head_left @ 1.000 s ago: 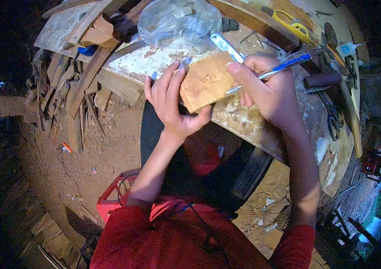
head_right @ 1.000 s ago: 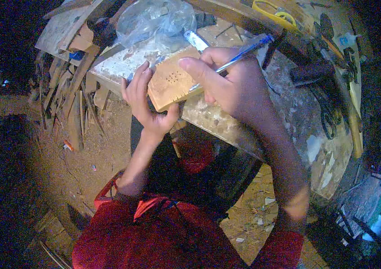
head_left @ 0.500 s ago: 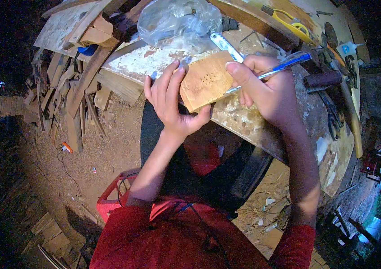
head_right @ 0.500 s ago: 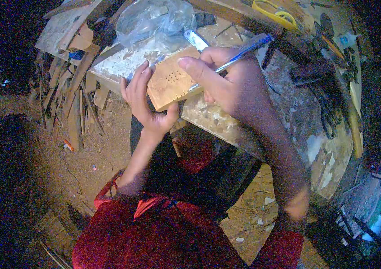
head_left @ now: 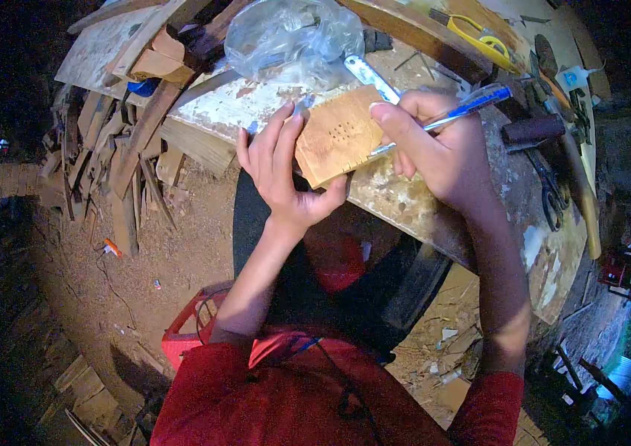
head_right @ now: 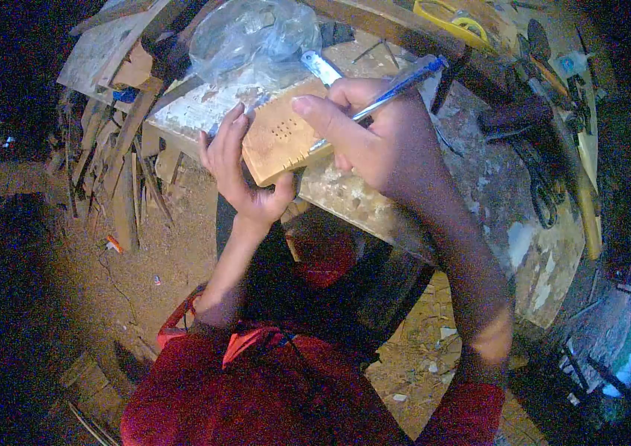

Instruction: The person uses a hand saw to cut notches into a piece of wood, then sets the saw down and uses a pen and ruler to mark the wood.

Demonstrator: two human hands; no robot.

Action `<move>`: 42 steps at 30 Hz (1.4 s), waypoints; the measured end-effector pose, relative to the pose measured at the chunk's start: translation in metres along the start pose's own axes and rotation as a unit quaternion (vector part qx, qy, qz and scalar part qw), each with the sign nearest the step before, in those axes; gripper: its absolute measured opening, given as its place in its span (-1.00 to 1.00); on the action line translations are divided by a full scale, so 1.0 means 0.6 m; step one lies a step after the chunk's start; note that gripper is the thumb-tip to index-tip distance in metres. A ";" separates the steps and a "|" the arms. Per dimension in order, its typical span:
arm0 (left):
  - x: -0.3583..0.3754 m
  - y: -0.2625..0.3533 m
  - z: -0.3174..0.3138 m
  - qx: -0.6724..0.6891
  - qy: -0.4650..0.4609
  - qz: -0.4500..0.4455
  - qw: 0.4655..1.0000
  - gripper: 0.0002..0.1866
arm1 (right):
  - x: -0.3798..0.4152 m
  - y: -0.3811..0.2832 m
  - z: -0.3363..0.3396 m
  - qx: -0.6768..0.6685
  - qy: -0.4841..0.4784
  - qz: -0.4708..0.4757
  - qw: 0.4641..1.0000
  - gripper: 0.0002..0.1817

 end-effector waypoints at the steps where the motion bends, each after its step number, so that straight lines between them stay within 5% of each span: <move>1: 0.000 0.000 0.001 0.000 -0.001 -0.001 1.000 -0.20 | 0.000 0.001 0.001 0.005 -0.004 0.000 1.000 -0.63; 42: -0.001 -0.001 0.000 0.003 -0.008 -0.007 1.000 -0.21 | -0.002 0.004 0.009 0.004 0.004 0.010 1.000 -0.62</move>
Point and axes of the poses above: each hand's wrist, its own x-axis away from the middle knuckle, its own z-axis out of the back of the hand, y = z × x, the point moved 4 cm from there along -x, towards the middle knuckle, and after that the axes turned 15 degrees about z, right-handed, at the moved point
